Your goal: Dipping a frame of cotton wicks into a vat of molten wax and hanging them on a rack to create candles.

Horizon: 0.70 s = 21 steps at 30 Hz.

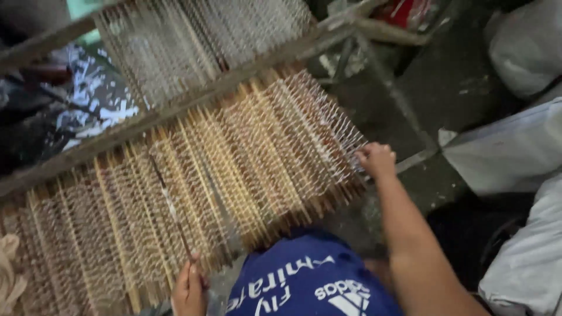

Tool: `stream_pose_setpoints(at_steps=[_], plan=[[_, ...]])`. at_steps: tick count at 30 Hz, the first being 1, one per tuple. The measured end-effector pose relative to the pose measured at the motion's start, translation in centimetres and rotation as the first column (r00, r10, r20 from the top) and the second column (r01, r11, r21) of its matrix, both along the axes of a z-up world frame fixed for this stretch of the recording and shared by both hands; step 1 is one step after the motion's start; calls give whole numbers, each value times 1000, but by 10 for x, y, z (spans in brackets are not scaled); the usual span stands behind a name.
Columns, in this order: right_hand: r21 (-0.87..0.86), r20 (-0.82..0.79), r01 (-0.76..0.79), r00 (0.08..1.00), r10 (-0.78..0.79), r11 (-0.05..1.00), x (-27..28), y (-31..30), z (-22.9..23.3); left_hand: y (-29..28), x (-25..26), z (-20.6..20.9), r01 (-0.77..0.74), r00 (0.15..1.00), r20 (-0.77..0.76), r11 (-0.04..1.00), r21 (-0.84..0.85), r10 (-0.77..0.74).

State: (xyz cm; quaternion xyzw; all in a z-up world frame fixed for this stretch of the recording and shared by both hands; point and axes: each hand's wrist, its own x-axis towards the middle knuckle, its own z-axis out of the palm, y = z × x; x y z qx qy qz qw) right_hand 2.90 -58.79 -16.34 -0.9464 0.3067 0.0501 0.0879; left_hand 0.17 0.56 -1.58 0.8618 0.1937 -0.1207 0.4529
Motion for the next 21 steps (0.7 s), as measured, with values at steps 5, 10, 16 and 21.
stream_pose_setpoints(at_steps=[5, 10, 16, 21], plan=[[99, -81, 92, 993, -84, 991, 12, 13, 15, -13, 5, 6, -83, 996, -45, 961, -264, 74], [166, -144, 147, 982, -124, 975, 17, 21, 39, -15, -1, -21, -29, 990, 122, 951, -307, 70], [279, -185, 186, 973, -137, 942, 22, 21, 57, -25, -3, -37, 31, 979, 197, 902, -430, 60], [-8, -227, -19, 974, 17, 1000, 13, 12, 51, -33, -1, -24, -33, 999, -42, 952, -305, 21]])
